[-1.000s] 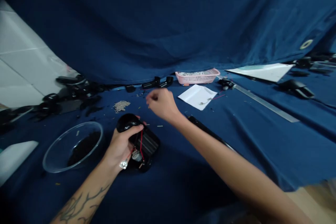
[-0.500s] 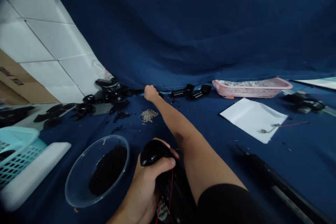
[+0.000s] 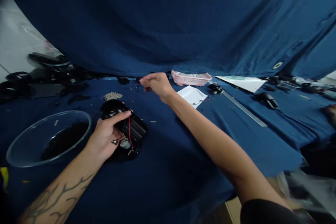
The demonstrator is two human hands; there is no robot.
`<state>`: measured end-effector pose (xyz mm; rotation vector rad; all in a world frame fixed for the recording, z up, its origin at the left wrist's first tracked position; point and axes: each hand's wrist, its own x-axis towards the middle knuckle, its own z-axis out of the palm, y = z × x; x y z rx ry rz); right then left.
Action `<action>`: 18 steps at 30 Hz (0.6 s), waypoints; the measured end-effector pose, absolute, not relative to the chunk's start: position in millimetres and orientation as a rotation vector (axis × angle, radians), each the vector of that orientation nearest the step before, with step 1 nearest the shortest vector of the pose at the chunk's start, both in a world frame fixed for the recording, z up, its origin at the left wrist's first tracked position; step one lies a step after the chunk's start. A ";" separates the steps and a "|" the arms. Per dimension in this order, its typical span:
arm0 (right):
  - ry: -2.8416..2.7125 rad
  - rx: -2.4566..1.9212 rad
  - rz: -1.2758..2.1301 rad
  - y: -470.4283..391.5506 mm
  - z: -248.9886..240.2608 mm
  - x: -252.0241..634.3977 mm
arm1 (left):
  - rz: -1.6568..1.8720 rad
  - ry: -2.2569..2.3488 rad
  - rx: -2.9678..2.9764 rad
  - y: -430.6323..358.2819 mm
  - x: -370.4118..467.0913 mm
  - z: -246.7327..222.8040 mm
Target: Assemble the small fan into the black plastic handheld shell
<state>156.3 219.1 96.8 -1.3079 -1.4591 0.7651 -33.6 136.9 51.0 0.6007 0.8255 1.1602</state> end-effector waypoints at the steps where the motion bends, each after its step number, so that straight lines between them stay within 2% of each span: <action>1: -1.414 -1.260 0.794 189.7 94.2 161.3 | 1.140 0.807 0.601 135.2 -33.8 53.1; 4: -1.318 -1.130 0.891 118.9 77.7 164.0 | 1.049 0.737 0.633 128.1 -34.4 58.3; 7: -1.182 -0.951 1.040 83.5 59.1 157.2 | 0.959 0.690 0.697 122.3 -35.4 59.2; 12: -1.184 -0.729 1.233 71.4 50.3 153.5 | 0.949 0.677 0.787 117.4 -37.3 57.4; 18: -1.065 -0.713 1.411 65.4 50.9 158.5 | 0.938 0.641 0.879 114.1 -38.0 58.0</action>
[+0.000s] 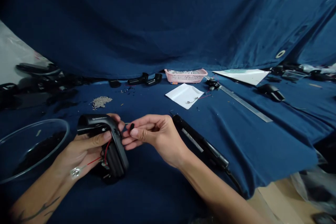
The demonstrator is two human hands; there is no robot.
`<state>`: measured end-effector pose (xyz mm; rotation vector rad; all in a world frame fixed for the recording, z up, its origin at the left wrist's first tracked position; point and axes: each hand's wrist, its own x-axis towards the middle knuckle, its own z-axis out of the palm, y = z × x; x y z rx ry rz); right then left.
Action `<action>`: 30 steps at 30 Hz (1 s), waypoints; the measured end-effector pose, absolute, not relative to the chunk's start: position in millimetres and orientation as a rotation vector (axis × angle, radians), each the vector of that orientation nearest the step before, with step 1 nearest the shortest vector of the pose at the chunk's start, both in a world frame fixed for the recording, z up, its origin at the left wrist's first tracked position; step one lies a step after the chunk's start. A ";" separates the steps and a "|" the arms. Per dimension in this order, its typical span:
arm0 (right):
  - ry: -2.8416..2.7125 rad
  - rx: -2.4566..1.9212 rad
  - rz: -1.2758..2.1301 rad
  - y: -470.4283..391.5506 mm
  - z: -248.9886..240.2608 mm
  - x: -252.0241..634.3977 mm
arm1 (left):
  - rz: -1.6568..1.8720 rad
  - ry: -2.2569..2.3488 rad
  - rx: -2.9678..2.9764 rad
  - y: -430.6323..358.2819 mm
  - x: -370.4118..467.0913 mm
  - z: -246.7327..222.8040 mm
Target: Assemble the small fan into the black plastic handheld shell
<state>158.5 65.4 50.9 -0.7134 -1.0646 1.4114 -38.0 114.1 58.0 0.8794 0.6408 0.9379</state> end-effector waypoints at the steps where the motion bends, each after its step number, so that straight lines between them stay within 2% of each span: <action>1: -1.057 -0.720 1.421 64.4 50.6 158.5 | 0.916 0.607 0.910 114.4 -38.4 58.0; 11: -1.008 -0.748 1.499 61.7 50.5 153.6 | 0.887 0.549 0.984 98.8 -32.7 72.0; 22: -1.089 -0.828 1.447 57.4 58.7 156.2 | 0.857 0.525 1.418 112.2 -46.9 58.8; 30: -1.193 -0.887 1.351 56.7 57.4 156.9 | 0.859 0.761 1.608 105.1 -51.2 66.9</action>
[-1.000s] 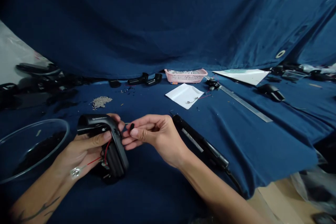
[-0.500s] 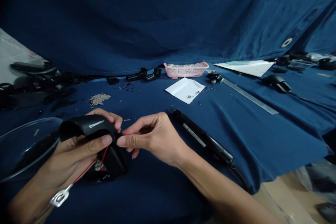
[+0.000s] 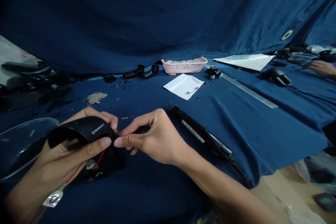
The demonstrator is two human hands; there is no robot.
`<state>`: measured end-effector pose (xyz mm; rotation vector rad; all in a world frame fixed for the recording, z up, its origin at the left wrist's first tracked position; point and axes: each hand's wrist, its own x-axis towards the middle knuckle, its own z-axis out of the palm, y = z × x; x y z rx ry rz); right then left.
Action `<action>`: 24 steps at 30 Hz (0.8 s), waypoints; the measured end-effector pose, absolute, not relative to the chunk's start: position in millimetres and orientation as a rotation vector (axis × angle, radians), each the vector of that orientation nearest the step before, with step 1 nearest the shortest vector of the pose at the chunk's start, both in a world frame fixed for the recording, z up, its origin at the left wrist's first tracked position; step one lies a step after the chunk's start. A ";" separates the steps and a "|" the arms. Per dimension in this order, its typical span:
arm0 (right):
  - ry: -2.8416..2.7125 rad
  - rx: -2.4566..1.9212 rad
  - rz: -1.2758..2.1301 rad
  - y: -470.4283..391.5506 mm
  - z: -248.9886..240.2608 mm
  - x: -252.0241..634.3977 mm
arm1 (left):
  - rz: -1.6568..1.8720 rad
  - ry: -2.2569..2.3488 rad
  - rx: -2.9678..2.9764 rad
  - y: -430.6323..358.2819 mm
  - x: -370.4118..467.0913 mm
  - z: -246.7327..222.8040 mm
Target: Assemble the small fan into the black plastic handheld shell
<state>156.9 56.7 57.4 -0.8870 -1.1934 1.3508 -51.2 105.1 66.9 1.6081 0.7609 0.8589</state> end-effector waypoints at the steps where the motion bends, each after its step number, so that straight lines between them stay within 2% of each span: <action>1: -1.218 -0.897 1.350 56.8 57.6 157.8 | 0.855 0.775 1.658 103.6 -52.4 68.8; 9: -1.407 -1.019 1.372 56.7 63.1 167.6 | 0.859 0.676 2.002 105.7 -49.8 72.4; 14: -1.382 -1.034 1.417 57.7 62.1 168.9 | 0.873 0.684 1.912 103.0 -45.2 68.9; 19: -1.296 -0.977 1.581 59.4 63.0 170.3 | 1.097 0.736 1.604 100.3 -29.3 67.9; 24: -1.277 -0.985 1.616 60.4 63.7 169.8 | 1.081 0.735 1.553 101.9 -19.4 69.8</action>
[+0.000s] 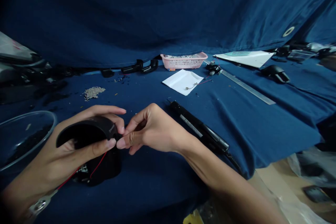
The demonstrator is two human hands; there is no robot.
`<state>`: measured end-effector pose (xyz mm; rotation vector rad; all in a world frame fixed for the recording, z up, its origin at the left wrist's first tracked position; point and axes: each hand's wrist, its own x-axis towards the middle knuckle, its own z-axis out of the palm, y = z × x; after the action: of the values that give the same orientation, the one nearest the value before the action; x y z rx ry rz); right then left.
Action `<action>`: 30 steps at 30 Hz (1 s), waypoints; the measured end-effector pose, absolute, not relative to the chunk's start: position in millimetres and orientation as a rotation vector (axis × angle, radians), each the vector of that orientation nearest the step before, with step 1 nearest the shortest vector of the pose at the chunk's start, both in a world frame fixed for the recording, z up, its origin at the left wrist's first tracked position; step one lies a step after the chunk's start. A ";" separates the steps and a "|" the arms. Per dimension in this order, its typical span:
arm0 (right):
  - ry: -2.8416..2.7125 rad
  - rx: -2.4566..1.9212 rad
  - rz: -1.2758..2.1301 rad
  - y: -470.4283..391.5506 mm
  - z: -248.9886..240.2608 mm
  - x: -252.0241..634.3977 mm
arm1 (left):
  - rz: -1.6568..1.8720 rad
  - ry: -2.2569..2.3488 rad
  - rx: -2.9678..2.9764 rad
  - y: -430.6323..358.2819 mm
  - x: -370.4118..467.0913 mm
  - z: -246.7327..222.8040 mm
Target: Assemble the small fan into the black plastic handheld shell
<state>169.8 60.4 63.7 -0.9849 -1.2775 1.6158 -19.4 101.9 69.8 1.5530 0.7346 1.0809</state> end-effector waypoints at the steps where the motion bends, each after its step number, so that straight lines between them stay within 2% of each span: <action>1: -1.285 -0.982 1.581 60.5 63.1 169.2 | 1.074 0.739 1.558 101.8 -20.4 69.5; 5: -1.387 -1.028 1.280 58.0 60.8 163.7 | 1.060 0.769 1.613 102.0 -30.1 64.5; 10: -1.732 -1.156 0.649 48.0 59.4 146.6 | 1.162 0.855 1.627 105.5 -36.1 53.8; 13: -1.822 -1.166 0.463 44.3 55.2 136.7 | 1.226 0.893 1.544 105.7 -33.9 48.9; 20: -1.806 -1.156 0.390 42.5 49.7 129.8 | 1.189 0.880 1.575 101.4 -31.2 50.9; 25: -1.770 -1.089 0.477 39.3 51.9 123.1 | 1.330 0.929 1.651 101.1 -29.1 57.0; 30: -1.787 -0.983 0.514 40.3 45.2 119.2 | 1.388 0.905 1.293 99.8 -22.4 57.1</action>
<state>119.2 40.3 45.2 -0.9825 -1.7867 0.5144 -22.4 99.8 57.1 1.2935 0.9055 1.3883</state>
